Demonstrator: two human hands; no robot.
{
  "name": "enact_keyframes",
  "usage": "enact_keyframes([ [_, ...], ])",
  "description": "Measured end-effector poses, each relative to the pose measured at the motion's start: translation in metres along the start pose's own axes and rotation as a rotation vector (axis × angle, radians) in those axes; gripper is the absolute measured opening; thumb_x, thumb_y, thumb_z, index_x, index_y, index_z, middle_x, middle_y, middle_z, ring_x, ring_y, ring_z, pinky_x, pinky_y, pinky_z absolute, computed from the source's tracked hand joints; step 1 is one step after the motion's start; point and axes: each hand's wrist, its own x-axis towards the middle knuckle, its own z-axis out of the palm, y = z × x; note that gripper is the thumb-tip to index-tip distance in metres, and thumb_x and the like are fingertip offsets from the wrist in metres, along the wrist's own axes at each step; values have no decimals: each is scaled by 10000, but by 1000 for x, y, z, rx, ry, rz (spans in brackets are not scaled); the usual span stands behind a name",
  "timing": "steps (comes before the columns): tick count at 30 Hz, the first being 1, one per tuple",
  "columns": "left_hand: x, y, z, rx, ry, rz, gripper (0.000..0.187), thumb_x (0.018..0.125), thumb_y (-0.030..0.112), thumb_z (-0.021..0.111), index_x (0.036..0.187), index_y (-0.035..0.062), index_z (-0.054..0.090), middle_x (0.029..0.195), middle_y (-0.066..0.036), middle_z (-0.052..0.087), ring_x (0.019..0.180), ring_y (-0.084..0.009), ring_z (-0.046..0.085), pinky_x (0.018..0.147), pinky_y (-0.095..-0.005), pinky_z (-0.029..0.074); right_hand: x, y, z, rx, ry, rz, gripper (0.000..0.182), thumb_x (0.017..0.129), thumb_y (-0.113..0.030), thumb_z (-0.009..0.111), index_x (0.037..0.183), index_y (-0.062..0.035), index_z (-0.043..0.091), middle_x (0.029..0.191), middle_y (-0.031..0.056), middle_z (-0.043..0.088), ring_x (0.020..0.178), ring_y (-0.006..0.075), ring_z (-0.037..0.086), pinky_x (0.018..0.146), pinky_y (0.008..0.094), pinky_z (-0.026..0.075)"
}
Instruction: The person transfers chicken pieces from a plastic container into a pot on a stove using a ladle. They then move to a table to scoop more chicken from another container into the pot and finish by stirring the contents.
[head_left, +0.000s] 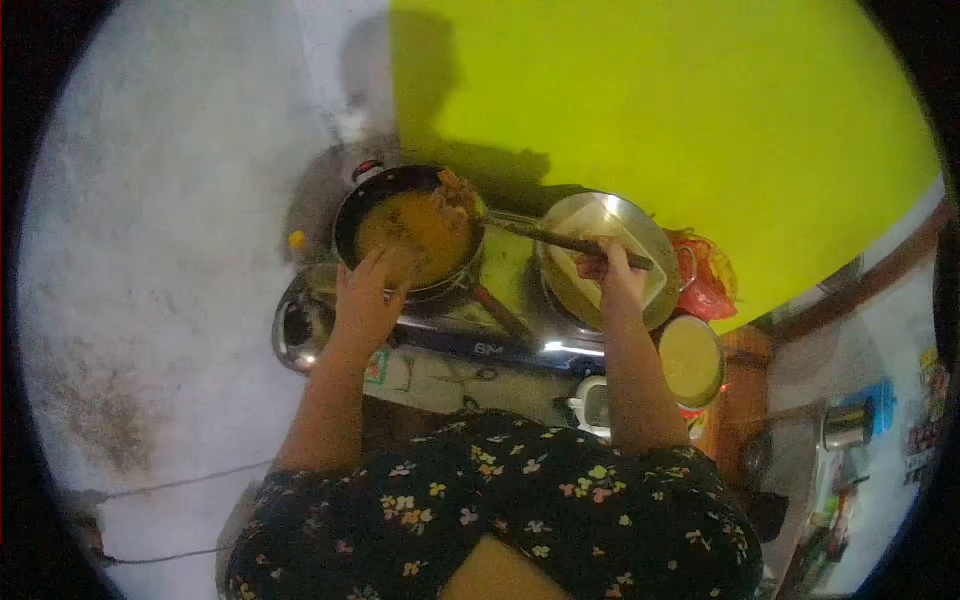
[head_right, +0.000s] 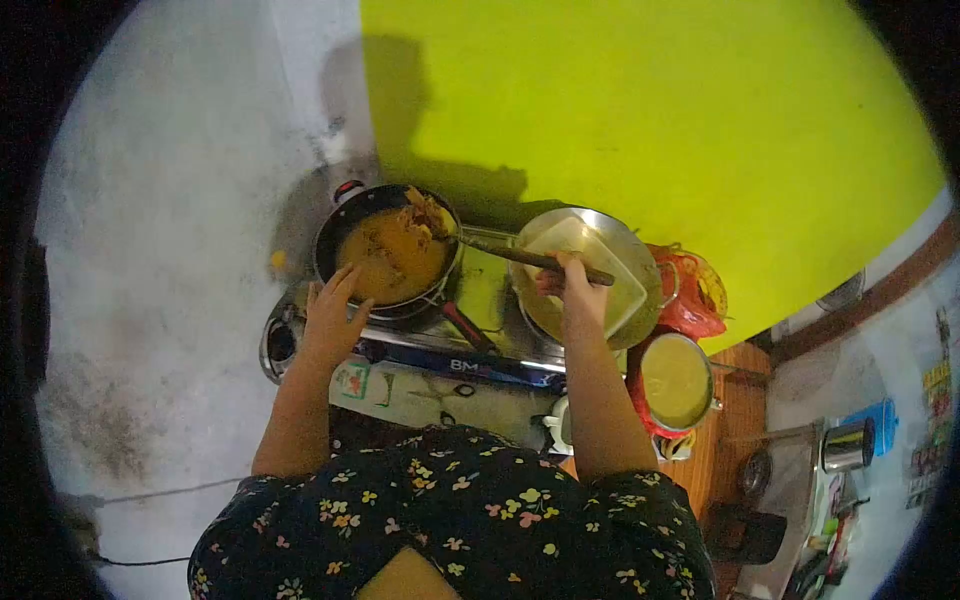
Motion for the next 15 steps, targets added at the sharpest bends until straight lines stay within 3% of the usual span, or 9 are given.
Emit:
enact_keyframes([
  [4, -13, -36, -8, -5, 45, -69, 534, 896, 269, 591, 1379, 119, 420, 1421, -101, 421, 1319, -273, 392, 1122, -554, 166, -12, 15, 52, -70, 19, 146, 278, 877, -209, 588, 958, 51, 646, 706, 157, 646, 565, 197, 623, 550, 317, 537],
  [7, -20, -56, -16, -9, 50, -121, 525, 893, 273, 589, 1369, 116, 435, 1424, -89, 420, 1318, -273, 391, 1122, -554, 165, -13, 45, 72, -36, -96, 114, 261, 883, -198, 586, 947, 47, 649, 704, 145, 646, 573, 184, 626, 553, 310, 537],
  [8, -22, -61, -18, -12, 47, -141, 520, 893, 277, 587, 1365, 116, 440, 1425, -84, 419, 1317, -274, 391, 1122, -554, 166, -13, 52, 77, -96, -107, 179, 275, 857, -245, 621, 948, 10, 667, 748, 115, 657, 636, 185, 628, 608, 307, 521],
  [11, -29, -76, -24, -17, 42, -162, 516, 891, 277, 586, 1361, 119, 446, 1430, -75, 414, 1314, -275, 393, 1120, -555, 167, -24, 65, 96, -157, -152, 148, 278, 866, -243, 612, 953, 15, 664, 751, 118, 655, 640, 183, 624, 611, 310, 511],
  [15, -30, -94, -26, -10, 28, -187, 510, 891, 266, 585, 1360, 119, 448, 1433, -75, 410, 1312, -276, 395, 1121, -555, 166, -31, 89, 107, -193, -275, 151, 229, 890, -212, 607, 992, -16, 667, 751, 57, 632, 632, 129, 582, 580, 267, 478],
])
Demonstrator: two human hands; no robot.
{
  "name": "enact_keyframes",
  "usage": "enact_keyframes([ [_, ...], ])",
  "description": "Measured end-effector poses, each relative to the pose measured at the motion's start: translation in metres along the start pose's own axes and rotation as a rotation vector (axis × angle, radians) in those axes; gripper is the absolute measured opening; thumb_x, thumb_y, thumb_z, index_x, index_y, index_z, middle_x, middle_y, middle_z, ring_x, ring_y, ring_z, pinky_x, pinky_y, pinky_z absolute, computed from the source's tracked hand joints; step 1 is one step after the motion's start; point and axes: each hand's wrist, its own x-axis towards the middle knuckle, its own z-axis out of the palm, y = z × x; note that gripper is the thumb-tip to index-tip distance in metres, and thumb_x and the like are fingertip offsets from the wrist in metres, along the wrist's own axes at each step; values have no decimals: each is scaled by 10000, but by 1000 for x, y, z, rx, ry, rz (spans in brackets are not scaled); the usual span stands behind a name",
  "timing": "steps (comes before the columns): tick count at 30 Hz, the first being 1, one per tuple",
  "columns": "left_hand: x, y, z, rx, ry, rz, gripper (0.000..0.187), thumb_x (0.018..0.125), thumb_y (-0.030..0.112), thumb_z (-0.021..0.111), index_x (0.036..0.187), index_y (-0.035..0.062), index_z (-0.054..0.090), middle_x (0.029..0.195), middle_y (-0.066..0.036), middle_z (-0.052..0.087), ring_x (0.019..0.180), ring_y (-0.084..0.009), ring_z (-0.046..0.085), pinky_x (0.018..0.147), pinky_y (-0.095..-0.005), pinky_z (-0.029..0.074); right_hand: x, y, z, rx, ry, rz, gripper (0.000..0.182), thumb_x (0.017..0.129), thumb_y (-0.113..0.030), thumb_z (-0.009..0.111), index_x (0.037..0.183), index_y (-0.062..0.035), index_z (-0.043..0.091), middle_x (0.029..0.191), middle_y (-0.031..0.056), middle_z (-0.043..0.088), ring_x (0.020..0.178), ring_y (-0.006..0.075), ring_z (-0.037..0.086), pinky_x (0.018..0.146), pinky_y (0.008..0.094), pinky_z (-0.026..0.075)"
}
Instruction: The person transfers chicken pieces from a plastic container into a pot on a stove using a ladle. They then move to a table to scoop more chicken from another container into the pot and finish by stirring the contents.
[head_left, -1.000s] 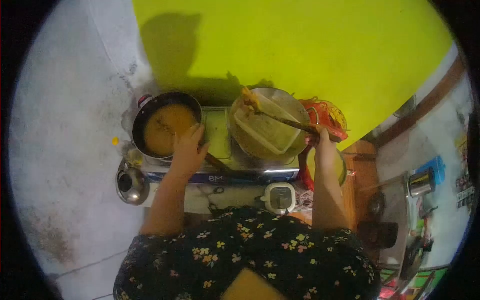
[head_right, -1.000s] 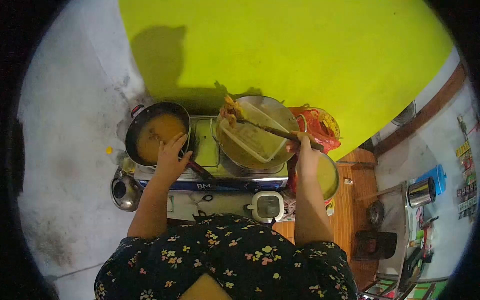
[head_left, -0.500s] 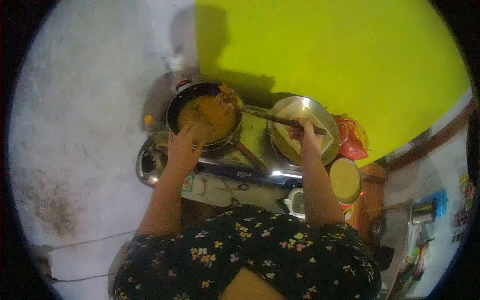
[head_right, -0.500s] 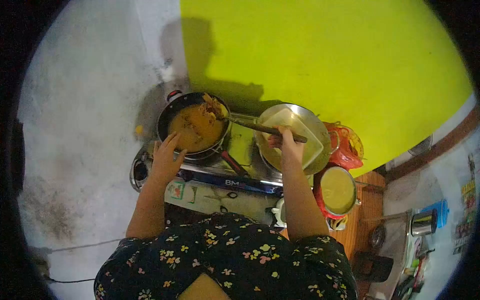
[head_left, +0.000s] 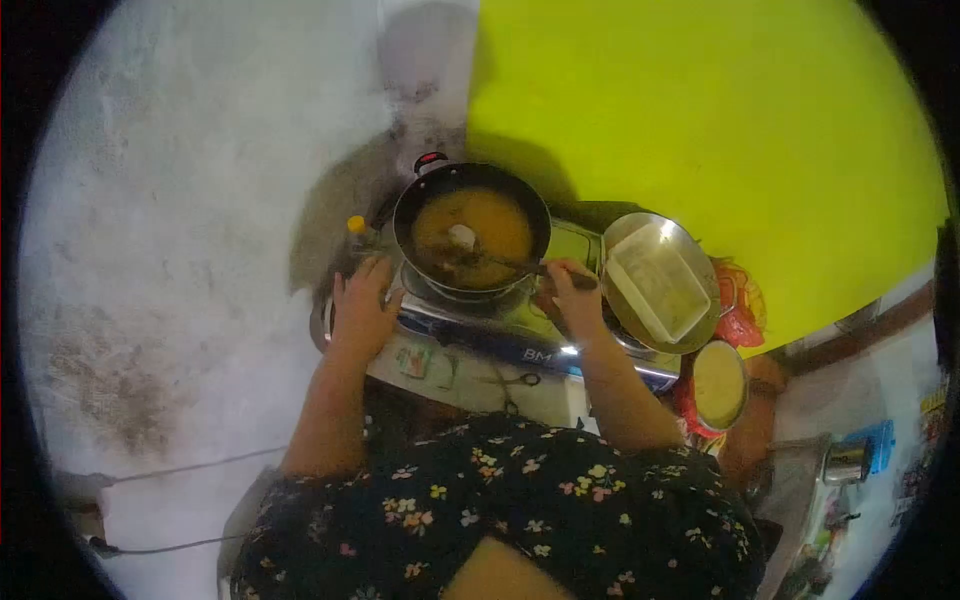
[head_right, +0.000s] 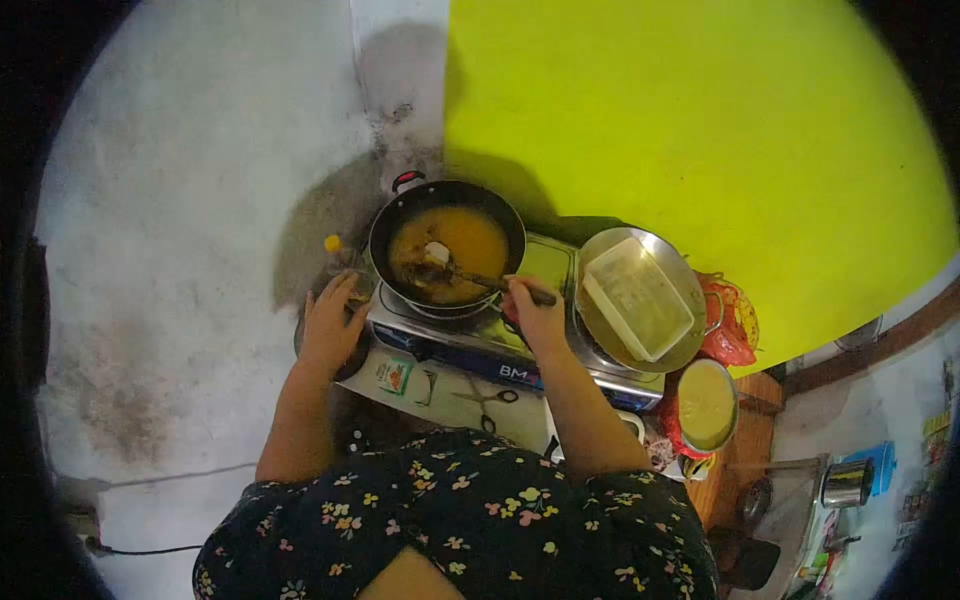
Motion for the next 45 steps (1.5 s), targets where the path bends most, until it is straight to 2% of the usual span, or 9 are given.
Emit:
enact_keyframes([
  [7, 8, -18, -4, -37, 20, 29, 517, 888, 278, 591, 1355, 108, 449, 1431, -90, 413, 1314, -281, 393, 1120, -561, 166, -3, -1, 12, -591, -304, -632, 205, 885, -32, 622, 1088, -30, 652, 869, 48, 603, 649, 98, 545, 565, 232, 435],
  [10, 13, -25, -4, -24, 16, 49, 527, 885, 282, 597, 1358, 107, 446, 1430, -94, 414, 1320, -284, 387, 1120, -564, 162, -13, -12, 21, -652, -285, -556, 252, 820, 33, 623, 1063, -28, 645, 903, 120, 584, 734, 220, 571, 629, 292, 455],
  [31, 25, -44, -12, -27, -14, 113, 531, 890, 281, 601, 1367, 111, 440, 1426, -93, 421, 1318, -286, 392, 1111, -577, 168, -45, -21, 36, -656, -307, -642, 274, 782, 44, 631, 1038, -49, 657, 904, 108, 584, 781, 243, 585, 678, 317, 464],
  [33, 23, -50, -11, -34, 3, 126, 524, 892, 280, 598, 1364, 115, 441, 1424, -93, 423, 1316, -287, 393, 1112, -575, 170, -41, -12, 37, -524, -260, -422, 258, 791, 46, 625, 1031, -46, 655, 911, 116, 584, 788, 257, 586, 682, 320, 464],
  [37, 21, -55, -14, -5, -38, 93, 527, 898, 275, 591, 1373, 120, 425, 1432, -93, 410, 1317, -291, 390, 1118, -569, 167, -45, -11, 40, -729, -205, -701, 268, 769, 54, 633, 1019, -40, 653, 934, 133, 586, 805, 272, 591, 688, 332, 468],
  [39, 18, -55, -16, -16, -57, 87, 532, 900, 274, 589, 1379, 124, 414, 1440, -92, 398, 1316, -293, 391, 1121, -566, 163, -42, -4, 39, -549, -214, -315, 298, 748, 35, 634, 1034, -47, 649, 931, 133, 578, 805, 278, 588, 687, 345, 470],
  [41, 17, -54, -18, -11, -72, 81, 532, 902, 269, 586, 1383, 126, 409, 1446, -91, 389, 1311, -293, 398, 1123, -565, 162, -42, 0, 39, -613, -249, -361, 323, 732, 10, 631, 1049, -53, 642, 924, 129, 568, 796, 282, 582, 679, 354, 468],
  [43, 16, -53, -19, -3, -78, 76, 530, 904, 265, 584, 1384, 127, 406, 1449, -90, 384, 1309, -292, 402, 1123, -565, 162, -43, -1, 43, -919, -309, -845, 345, 721, -19, 625, 1064, -59, 633, 913, 122, 557, 778, 282, 572, 665, 361, 464],
  [45, 16, -52, -21, 10, -75, 70, 528, 906, 262, 582, 1385, 127, 405, 1450, -90, 382, 1307, -289, 405, 1123, -566, 163, -39, 3, 47, -973, -335, -862, 337, 731, -38, 620, 1067, -62, 625, 898, 117, 547, 761, 283, 561, 651, 359, 454],
])
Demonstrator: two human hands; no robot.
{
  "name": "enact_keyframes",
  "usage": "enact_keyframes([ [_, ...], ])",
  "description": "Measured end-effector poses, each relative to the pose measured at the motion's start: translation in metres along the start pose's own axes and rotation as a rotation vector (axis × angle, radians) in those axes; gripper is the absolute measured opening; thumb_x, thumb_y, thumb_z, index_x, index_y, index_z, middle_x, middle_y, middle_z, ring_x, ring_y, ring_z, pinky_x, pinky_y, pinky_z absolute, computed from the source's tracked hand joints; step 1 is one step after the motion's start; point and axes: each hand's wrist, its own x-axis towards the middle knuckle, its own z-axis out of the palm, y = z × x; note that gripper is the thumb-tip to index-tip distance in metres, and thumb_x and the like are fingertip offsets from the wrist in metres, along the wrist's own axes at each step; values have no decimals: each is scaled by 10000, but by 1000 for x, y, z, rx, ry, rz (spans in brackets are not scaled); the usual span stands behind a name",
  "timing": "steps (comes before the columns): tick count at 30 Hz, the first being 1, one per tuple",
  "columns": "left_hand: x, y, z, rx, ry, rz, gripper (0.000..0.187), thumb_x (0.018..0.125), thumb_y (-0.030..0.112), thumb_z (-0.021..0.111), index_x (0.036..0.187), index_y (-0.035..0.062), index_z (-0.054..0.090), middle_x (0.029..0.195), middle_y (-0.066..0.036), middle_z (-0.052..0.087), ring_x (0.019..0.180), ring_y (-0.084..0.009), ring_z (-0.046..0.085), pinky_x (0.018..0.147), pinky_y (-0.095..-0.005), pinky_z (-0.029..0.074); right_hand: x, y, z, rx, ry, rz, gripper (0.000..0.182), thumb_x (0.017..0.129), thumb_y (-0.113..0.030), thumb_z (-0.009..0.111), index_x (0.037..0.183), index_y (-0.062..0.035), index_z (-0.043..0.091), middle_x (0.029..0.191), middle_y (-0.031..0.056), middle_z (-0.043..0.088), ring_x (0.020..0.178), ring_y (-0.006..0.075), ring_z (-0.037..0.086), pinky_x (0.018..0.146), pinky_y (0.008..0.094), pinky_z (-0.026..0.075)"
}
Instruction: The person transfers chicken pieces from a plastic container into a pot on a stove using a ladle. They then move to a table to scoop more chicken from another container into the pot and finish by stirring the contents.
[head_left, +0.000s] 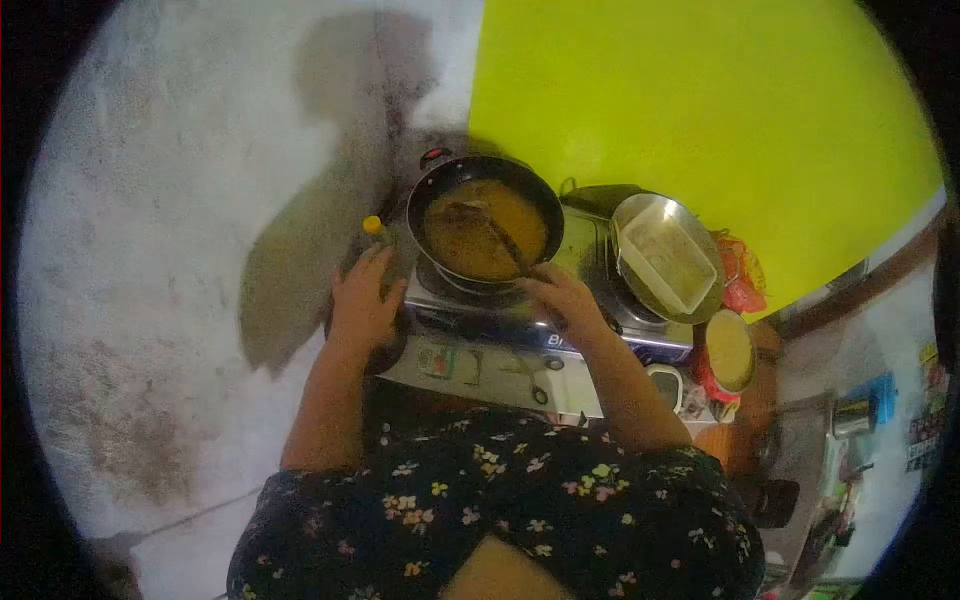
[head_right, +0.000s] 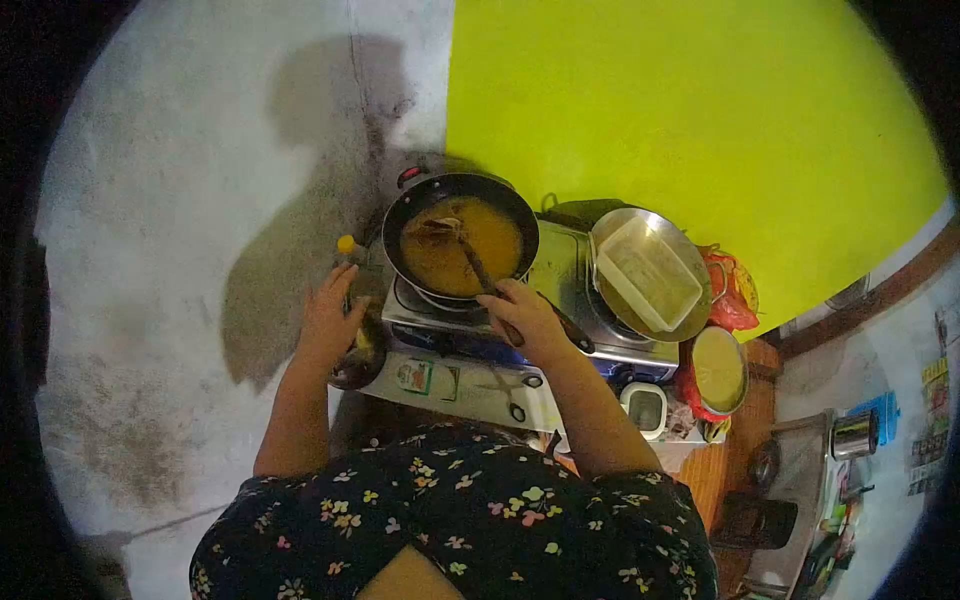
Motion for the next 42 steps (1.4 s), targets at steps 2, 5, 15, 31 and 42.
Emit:
enact_keyframes([
  [2, -1, -3, 0, -2, 6, 8, 524, 909, 262, 580, 1385, 128, 406, 1452, -83, 380, 1308, -283, 407, 1125, -568, 160, 4, 9, 13, 73, -14, 67, 334, 732, -43, 620, 1066, -64, 622, 892, 115, 542, 756, 284, 555, 645, 359, 450],
  [5, -1, -3, 1, -25, -5, -3, 515, 912, 266, 576, 1381, 127, 414, 1449, -72, 388, 1303, -277, 416, 1127, -570, 152, 14, 11, 22, 274, -43, 297, 334, 723, -30, 624, 1056, -64, 623, 894, 118, 543, 778, 289, 555, 660, 364, 453],
  [15, -1, -10, 4, -32, 0, -13, 489, 909, 282, 575, 1353, 115, 454, 1436, -64, 409, 1299, -274, 424, 1130, -568, 142, 13, -2, 15, 252, -115, 205, 348, 720, 28, 647, 1055, -65, 622, 930, 140, 573, 834, 313, 575, 698, 373, 469],
  [31, 3, -4, 0, -57, -40, -16, 517, 908, 278, 561, 1379, 113, 424, 1468, -85, 357, 1328, -279, 376, 1143, -541, 122, 24, -10, -38, 141, 9, 80, 280, 741, -9, 653, 1018, -52, 649, 922, 138, 579, 827, 314, 586, 698, 371, 474],
  [42, -5, -4, 2, -71, 66, 10, 504, 890, 264, 598, 1354, 129, 455, 1422, -73, 426, 1307, -286, 412, 1116, -592, 141, 15, 0, -37, 283, 84, 249, 211, 817, 3, 641, 1023, -34, 661, 908, 113, 596, 816, 223, 608, 701, 313, 491],
])
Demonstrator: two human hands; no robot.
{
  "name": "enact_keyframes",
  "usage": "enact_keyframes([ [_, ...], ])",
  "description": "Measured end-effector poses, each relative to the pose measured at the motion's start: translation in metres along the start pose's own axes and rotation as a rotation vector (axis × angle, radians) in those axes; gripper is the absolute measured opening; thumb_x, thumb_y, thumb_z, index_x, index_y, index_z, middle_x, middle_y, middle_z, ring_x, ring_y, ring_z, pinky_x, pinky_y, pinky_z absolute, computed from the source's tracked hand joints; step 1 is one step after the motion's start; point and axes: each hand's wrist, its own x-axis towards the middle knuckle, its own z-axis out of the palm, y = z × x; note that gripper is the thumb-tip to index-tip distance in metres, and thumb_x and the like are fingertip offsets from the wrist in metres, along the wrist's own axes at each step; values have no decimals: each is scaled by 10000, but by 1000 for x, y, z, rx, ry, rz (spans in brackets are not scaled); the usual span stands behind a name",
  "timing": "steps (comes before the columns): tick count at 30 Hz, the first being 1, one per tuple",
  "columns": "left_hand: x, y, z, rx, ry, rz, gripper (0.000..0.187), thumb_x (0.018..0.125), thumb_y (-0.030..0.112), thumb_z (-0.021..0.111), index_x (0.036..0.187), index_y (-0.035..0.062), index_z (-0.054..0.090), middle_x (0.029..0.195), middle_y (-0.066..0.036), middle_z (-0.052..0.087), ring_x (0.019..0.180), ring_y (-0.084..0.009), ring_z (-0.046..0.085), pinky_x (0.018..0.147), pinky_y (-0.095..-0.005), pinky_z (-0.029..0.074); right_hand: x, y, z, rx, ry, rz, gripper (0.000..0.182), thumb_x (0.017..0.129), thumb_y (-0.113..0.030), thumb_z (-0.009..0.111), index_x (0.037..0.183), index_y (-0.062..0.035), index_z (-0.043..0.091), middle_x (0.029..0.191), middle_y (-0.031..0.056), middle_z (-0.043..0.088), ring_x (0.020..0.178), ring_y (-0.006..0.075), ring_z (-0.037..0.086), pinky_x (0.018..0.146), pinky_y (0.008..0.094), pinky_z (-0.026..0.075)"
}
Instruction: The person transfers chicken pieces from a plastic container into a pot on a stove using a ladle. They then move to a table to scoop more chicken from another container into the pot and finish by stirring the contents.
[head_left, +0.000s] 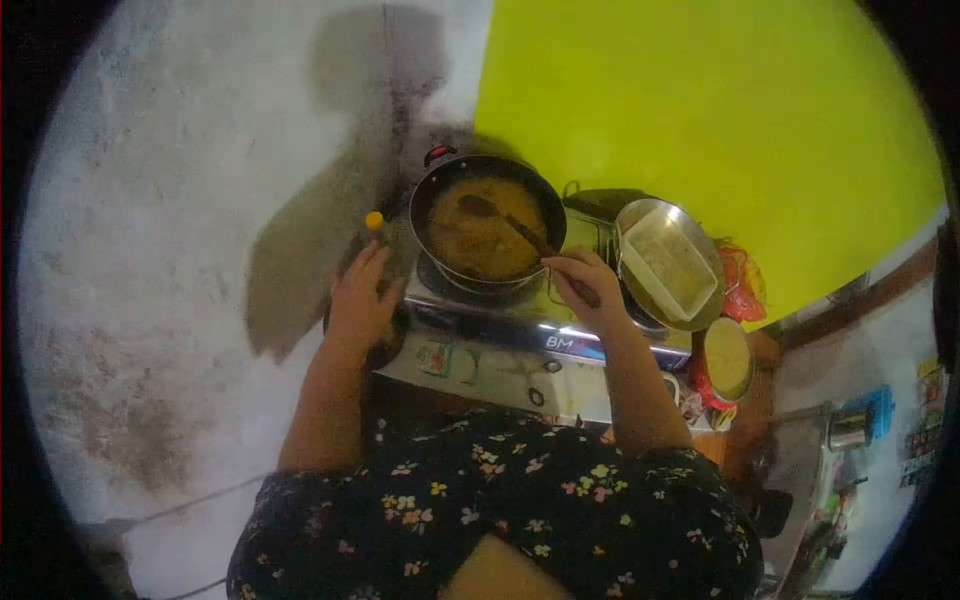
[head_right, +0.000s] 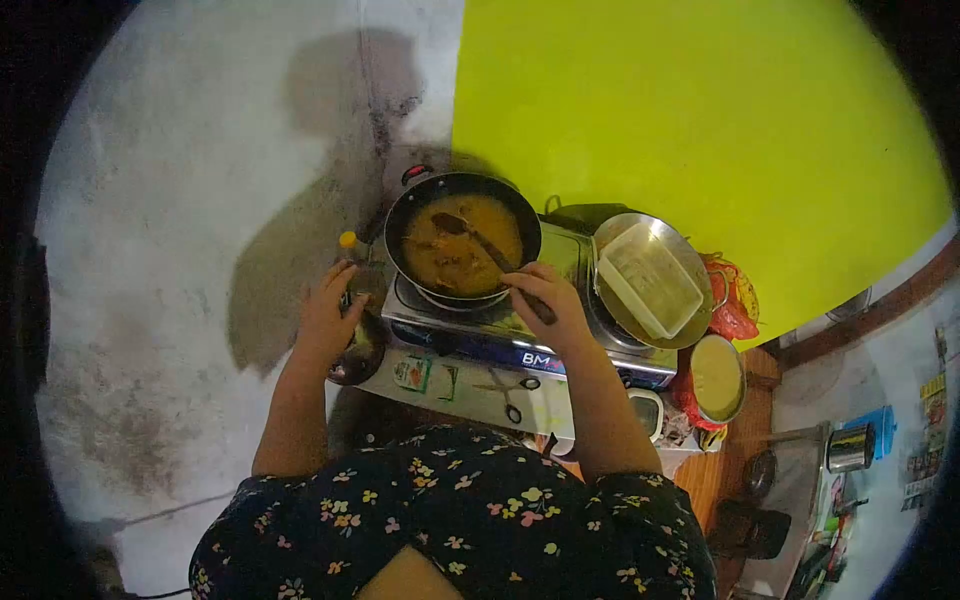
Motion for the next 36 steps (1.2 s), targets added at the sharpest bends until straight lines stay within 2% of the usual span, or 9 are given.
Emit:
enact_keyframes([
  [4, -9, 6, -5, 24, -5, -54, 498, 886, 262, 602, 1344, 124, 464, 1421, -76, 429, 1298, -291, 422, 1112, -598, 140, -3, 26, 0, 114, 184, 34, 188, 844, -21, 640, 1029, -26, 669, 902, 91, 632, 787, 179, 607, 719, 288, 499],
  [8, -28, 7, -11, 42, 43, -77, 502, 883, 260, 606, 1343, 117, 464, 1420, -79, 429, 1298, -294, 421, 1111, -588, 158, -5, 46, 1, 647, 463, 416, 174, 893, -104, 594, 1007, 8, 663, 835, 86, 649, 732, 167, 620, 679, 300, 514],
  [11, -47, 8, -11, 43, 83, -133, 506, 882, 258, 609, 1344, 112, 463, 1419, -82, 430, 1304, -293, 413, 1111, -579, 169, 1, 56, -4, 858, 581, 454, 248, 902, -182, 588, 994, 39, 650, 780, 99, 646, 703, 173, 626, 644, 302, 513],
  [17, -106, 29, -24, 125, 143, -377, 502, 886, 265, 605, 1345, 119, 464, 1430, -88, 419, 1320, -286, 391, 1108, -575, 180, 25, 41, 1, 1061, 346, 480, 305, 914, -281, 577, 970, 12, 640, 822, 121, 650, 659, 179, 610, 620, 295, 491],
  [21, -158, 15, -10, 127, 272, -511, 512, 873, 271, 618, 1339, 122, 468, 1421, -101, 428, 1314, -296, 395, 1100, -577, 200, 37, 24, 44, 1084, 169, 478, 318, 920, -304, 566, 959, 2, 642, 800, 109, 641, 637, 169, 590, 603, 301, 481],
  [26, -232, 43, -20, 205, 332, -728, 543, 865, 273, 628, 1344, 93, 445, 1419, -122, 417, 1295, -302, 415, 1093, -579, 225, 32, -13, 97, 1182, -154, 533, 297, 912, -262, 554, 926, 20, 646, 727, 97, 633, 602, 158, 561, 585, 284, 466],
  [28, -270, 49, -18, 260, 376, -781, 519, 870, 257, 624, 1344, 122, 461, 1429, -106, 414, 1304, -314, 405, 1094, -575, 218, 27, -22, 125, 1219, -249, 549, 294, 912, -263, 547, 931, 12, 650, 726, 95, 635, 599, 155, 557, 582, 278, 458],
  [33, -351, 72, -30, 276, 421, -986, 505, 869, 258, 624, 1320, 88, 474, 1411, -128, 425, 1272, -318, 440, 1093, -573, 228, 2, -60, 181, 1332, -491, 589, 320, 901, -300, 549, 953, -1, 648, 709, 74, 625, 597, 148, 548, 559, 265, 419],
  [36, -407, 80, -48, 269, 521, -1055, 492, 868, 247, 624, 1310, 84, 485, 1402, -126, 437, 1268, -327, 441, 1088, -569, 237, -23, -117, 207, 1368, -544, 552, 322, 891, -326, 560, 901, -14, 639, 697, 60, 614, 603, 144, 544, 557, 253, 393],
])
